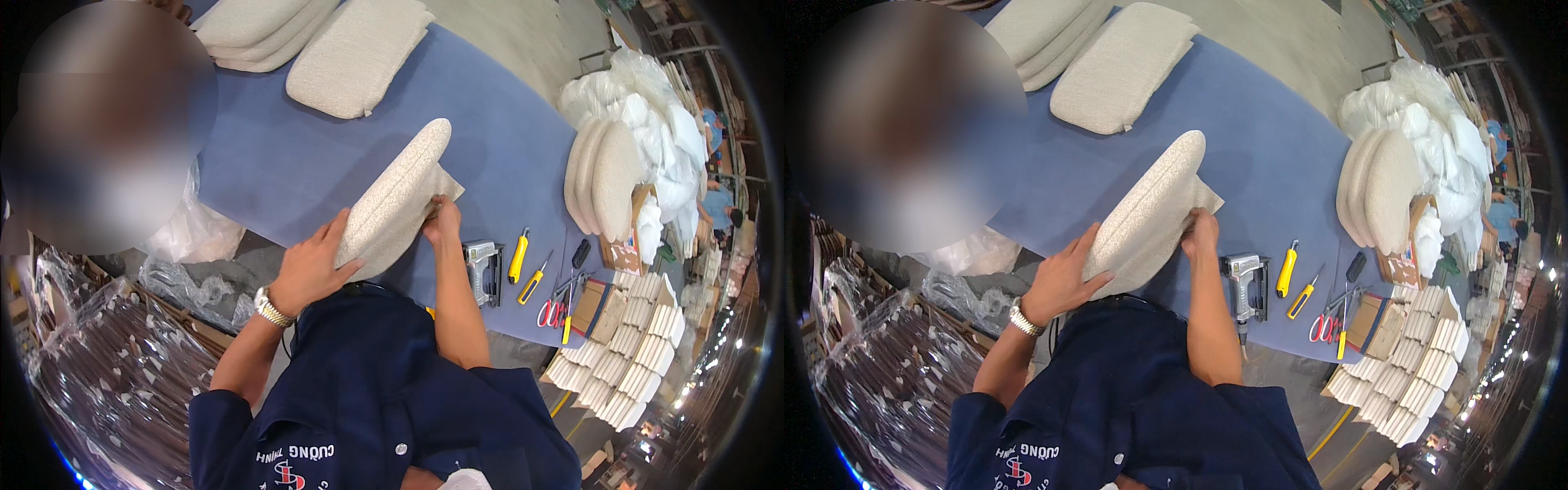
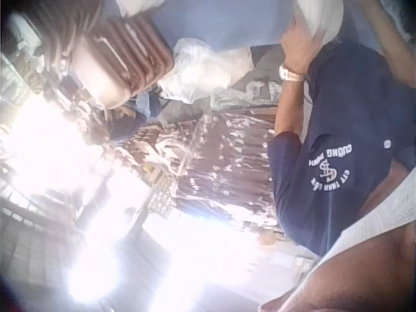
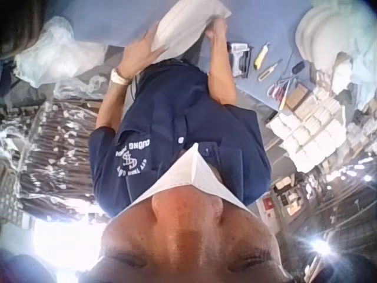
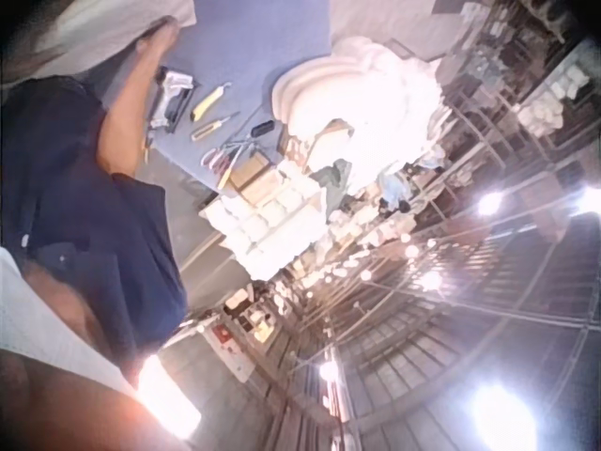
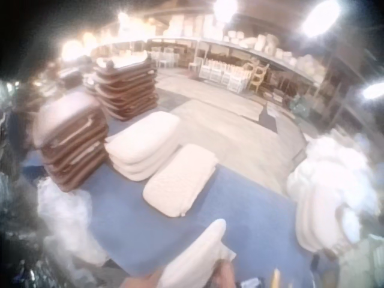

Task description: The person assembles cushion covers by wrapping fabric around foam inserts, trimming excess fabric with a utility knife, and securing the edges with a staple gun. The person repeatedly folds, staples, and trims the fabric to fit the foam shape.

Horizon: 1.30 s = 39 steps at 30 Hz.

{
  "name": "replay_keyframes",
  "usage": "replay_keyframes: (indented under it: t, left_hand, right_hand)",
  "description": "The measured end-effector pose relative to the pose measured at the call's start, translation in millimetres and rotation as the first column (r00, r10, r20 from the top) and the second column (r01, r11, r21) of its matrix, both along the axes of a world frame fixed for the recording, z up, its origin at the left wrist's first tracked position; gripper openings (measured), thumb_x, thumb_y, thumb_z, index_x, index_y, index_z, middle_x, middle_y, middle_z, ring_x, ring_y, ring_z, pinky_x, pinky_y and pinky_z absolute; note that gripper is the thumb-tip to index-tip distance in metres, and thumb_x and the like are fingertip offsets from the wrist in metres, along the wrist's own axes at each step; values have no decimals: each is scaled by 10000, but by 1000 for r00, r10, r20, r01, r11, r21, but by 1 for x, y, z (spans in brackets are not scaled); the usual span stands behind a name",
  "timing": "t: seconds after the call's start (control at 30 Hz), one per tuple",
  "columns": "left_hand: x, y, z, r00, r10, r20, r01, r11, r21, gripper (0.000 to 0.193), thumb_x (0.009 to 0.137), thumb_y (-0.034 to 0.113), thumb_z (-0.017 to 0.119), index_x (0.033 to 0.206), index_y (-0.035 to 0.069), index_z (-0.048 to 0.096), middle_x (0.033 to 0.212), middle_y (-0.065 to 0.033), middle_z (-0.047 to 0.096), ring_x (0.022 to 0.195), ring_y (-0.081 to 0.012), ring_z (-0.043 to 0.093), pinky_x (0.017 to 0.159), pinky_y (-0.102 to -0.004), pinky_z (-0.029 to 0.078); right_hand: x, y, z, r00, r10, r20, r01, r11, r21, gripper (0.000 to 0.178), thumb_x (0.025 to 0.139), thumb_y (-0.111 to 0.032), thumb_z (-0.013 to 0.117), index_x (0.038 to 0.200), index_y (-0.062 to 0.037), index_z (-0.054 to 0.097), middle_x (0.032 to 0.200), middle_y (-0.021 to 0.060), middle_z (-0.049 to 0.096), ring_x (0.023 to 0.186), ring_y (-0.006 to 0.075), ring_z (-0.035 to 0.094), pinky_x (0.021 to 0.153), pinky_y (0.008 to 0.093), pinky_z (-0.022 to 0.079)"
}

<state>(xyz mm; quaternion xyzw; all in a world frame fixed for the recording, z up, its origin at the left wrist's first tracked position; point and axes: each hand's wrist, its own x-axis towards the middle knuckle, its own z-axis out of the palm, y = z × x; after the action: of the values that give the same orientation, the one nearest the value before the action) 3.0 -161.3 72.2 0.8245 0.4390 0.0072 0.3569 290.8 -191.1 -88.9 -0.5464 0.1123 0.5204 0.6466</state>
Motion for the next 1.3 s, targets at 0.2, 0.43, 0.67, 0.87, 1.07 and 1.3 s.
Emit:
replay_keyframes:
  t: [0.2,0.43,0.67,0.87,1.07,1.3]
  left_hand:
    - [63,30,3,994,-49,94,59,992,-107,908,965,419,659,1591,-58,206,1493,-349,467,1131,-508,651,945,-539,548]
    - [77,55,-16,985,-45,167,70,987,-144,897,981,399,641,1583,-87,188,1481,-378,460,1222,-527,592,958,-543,539]
    - [202,145,-48,978,-92,189,111,990,-88,850,1005,382,603,1541,-155,218,1268,-427,587,1148,-534,631,956,-528,535]
    - [188,136,-51,987,-7,164,26,993,-114,862,990,365,629,1543,-151,215,1233,-428,603,1113,-536,644,941,-529,528]
    - [13,26,-26,996,90,-26,-93,989,-118,850,933,348,717,1597,47,280,1358,-299,617,1160,-482,646,962,-494,533]
    - [-72,-37,-47,952,273,140,-286,955,82,687,839,242,829,1439,66,544,1288,-195,686,1121,-372,696,922,-435,574]
  right_hand:
    - [-23,50,-5,976,-53,211,85,986,-146,553,1052,-479,517,1218,26,670,1226,181,703,1066,360,682,926,488,527]
    - [-37,55,-22,726,198,659,99,918,-384,592,1106,-443,413,1056,76,693,1031,248,744,961,361,719,837,471,506]
    - [-42,63,-6,701,258,665,147,860,-489,613,1095,-453,431,975,94,679,924,300,716,890,484,685,798,516,501]
    - [-41,66,-23,676,244,695,197,850,-489,616,1087,-440,450,961,120,674,929,342,698,897,531,664,795,551,492]
    - [-50,71,-18,637,250,729,214,851,-479,611,1083,-416,456,985,144,679,965,357,700,956,530,672,809,542,501]
    - [-42,57,-6,864,-10,503,140,965,-222,595,1064,-448,524,1261,102,636,1243,252,692,1122,378,685,931,475,526]
